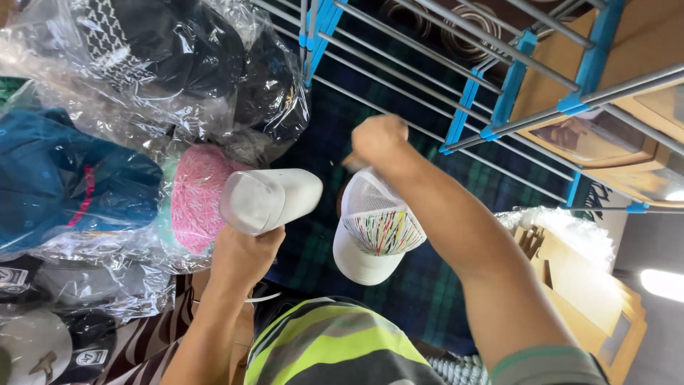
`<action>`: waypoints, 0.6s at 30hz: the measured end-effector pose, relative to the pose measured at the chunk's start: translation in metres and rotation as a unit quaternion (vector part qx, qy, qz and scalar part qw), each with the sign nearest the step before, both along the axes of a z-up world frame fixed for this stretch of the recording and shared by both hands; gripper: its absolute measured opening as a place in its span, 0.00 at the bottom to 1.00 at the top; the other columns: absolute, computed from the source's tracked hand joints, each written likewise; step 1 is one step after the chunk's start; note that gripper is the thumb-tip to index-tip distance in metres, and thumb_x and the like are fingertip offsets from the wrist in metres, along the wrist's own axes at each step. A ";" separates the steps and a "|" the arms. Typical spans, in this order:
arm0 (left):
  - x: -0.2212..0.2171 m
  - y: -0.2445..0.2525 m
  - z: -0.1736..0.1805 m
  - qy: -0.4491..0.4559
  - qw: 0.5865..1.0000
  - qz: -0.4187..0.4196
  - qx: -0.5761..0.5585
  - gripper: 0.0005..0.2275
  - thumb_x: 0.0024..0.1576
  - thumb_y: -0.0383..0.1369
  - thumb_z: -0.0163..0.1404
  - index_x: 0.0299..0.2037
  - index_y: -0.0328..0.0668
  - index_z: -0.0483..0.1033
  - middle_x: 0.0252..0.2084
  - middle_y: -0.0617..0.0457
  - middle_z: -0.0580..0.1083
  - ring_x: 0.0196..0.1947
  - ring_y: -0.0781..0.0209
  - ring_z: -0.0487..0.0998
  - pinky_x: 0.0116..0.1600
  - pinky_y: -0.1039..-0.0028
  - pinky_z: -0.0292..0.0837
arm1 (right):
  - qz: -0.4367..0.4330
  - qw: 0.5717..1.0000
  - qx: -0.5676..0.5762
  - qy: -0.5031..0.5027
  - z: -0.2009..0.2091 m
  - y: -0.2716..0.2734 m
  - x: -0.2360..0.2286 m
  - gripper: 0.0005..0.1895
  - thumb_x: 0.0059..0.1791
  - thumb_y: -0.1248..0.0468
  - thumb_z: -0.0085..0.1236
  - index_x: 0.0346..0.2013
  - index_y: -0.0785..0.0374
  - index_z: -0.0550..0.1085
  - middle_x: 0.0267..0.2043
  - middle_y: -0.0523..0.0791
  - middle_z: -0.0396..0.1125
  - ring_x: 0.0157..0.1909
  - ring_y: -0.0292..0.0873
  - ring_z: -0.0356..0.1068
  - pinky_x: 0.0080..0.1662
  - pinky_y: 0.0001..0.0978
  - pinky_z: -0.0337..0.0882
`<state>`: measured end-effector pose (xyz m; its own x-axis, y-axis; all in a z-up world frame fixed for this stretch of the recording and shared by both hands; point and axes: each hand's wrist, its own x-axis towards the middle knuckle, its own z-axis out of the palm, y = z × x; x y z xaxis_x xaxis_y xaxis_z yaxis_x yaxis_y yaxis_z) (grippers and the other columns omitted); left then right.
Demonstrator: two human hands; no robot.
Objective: The person uses a handheld steamer to clean a white baseball cap placed on a table. They move the steamer over the cap's surface and then use a brush to clean the cap's mesh back.
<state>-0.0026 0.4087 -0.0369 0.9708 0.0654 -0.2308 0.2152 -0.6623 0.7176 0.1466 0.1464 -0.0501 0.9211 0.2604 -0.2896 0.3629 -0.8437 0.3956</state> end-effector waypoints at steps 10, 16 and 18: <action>0.050 -0.065 0.054 0.049 0.976 -0.204 -0.063 0.15 0.49 0.40 0.51 0.33 0.32 0.77 0.31 0.34 0.79 0.37 0.31 0.81 0.42 0.52 0.75 | -0.419 0.777 0.470 0.007 0.035 -0.132 -0.118 0.16 0.55 0.49 0.52 0.56 0.45 0.76 0.29 0.43 0.74 0.25 0.41 0.74 0.25 0.36 0.75; 0.134 -0.120 0.073 0.088 0.941 -0.322 0.046 0.20 0.50 0.34 0.49 0.52 0.29 0.72 0.45 0.34 0.79 0.45 0.34 0.82 0.48 0.50 0.78 | -0.515 0.530 0.667 -0.095 -0.015 -0.112 -0.190 0.20 0.56 0.55 0.53 0.58 0.65 0.73 0.26 0.53 0.68 0.19 0.44 0.68 0.21 0.32 0.72; 0.179 -0.142 0.034 0.203 0.945 -0.258 0.000 0.24 0.40 0.42 0.55 0.46 0.39 0.78 0.25 0.46 0.78 0.19 0.46 0.81 0.24 0.57 0.78 | -0.527 0.447 0.715 -0.109 -0.028 -0.106 -0.195 0.20 0.57 0.55 0.51 0.60 0.61 0.72 0.26 0.52 0.68 0.21 0.44 0.70 0.24 0.32 0.75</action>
<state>0.1768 0.2670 -0.0030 0.7051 -0.3927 -0.5904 0.1202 -0.7544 0.6453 -0.0488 0.0405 -0.0783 0.7167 -0.5748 -0.3949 -0.4493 0.0523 -0.8918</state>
